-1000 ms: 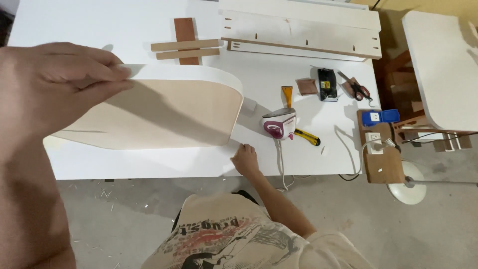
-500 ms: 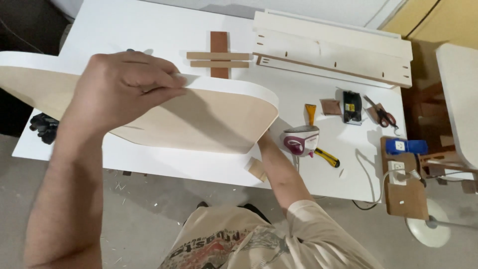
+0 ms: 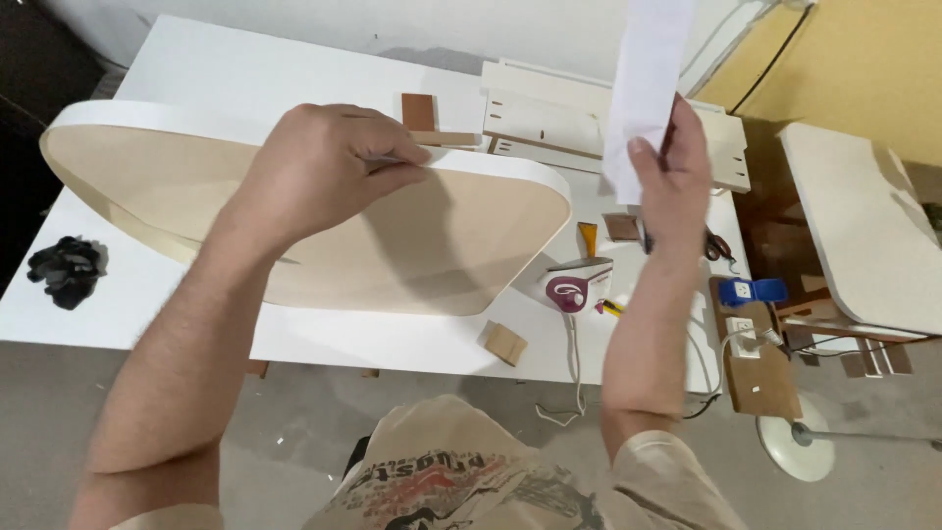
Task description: The person uses a hot iron to press a white paper strip onto the edge of a curved wooden board. They repeatedly smooth the paper with the iron and use a small wooden block to press the edges firmly. The person flips the board to work on different sections of the edge.
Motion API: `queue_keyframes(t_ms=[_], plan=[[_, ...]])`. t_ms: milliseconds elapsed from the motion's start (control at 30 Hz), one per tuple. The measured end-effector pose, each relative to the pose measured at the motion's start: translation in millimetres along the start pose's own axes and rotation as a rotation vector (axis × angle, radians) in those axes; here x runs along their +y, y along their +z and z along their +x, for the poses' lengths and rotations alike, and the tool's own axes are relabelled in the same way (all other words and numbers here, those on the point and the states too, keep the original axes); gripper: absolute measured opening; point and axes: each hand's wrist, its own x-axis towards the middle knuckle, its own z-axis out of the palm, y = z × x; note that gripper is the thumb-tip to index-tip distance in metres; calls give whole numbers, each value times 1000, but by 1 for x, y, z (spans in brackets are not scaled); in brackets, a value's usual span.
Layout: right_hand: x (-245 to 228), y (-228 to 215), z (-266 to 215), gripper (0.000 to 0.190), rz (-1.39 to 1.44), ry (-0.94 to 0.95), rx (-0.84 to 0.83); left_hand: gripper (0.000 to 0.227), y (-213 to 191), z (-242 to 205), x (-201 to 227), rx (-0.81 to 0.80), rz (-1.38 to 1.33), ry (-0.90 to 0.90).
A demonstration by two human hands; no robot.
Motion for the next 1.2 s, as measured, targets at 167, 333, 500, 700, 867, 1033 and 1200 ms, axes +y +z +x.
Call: queue_keyframes(t_ms=[167, 333, 500, 700, 867, 1033, 1200], plan=[[-67, -35, 0, 51, -529, -407, -605, 13, 1, 2, -4, -31, -24, -110], [-67, -14, -15, 42, -410, -530, -730, 12, -8, 8, 4, -108, -18, -155], [-74, 12, -33, 42, -349, -582, -578, 11, 2, 3, -15, -176, 40, -161], [-82, 22, -35, 21, -268, -593, -589, 13, 10, -4, -29, -136, 92, -140], [-74, 19, -31, 18, -323, -636, -599, 15, -46, -20, -11, -21, 38, 93], [-87, 20, -35, 11, -329, -660, -605, 11, -94, -53, -28, -84, 76, -33], [-97, 29, -42, 10, -386, -740, -600, 14, -118, -76, -37, -103, 79, -148]])
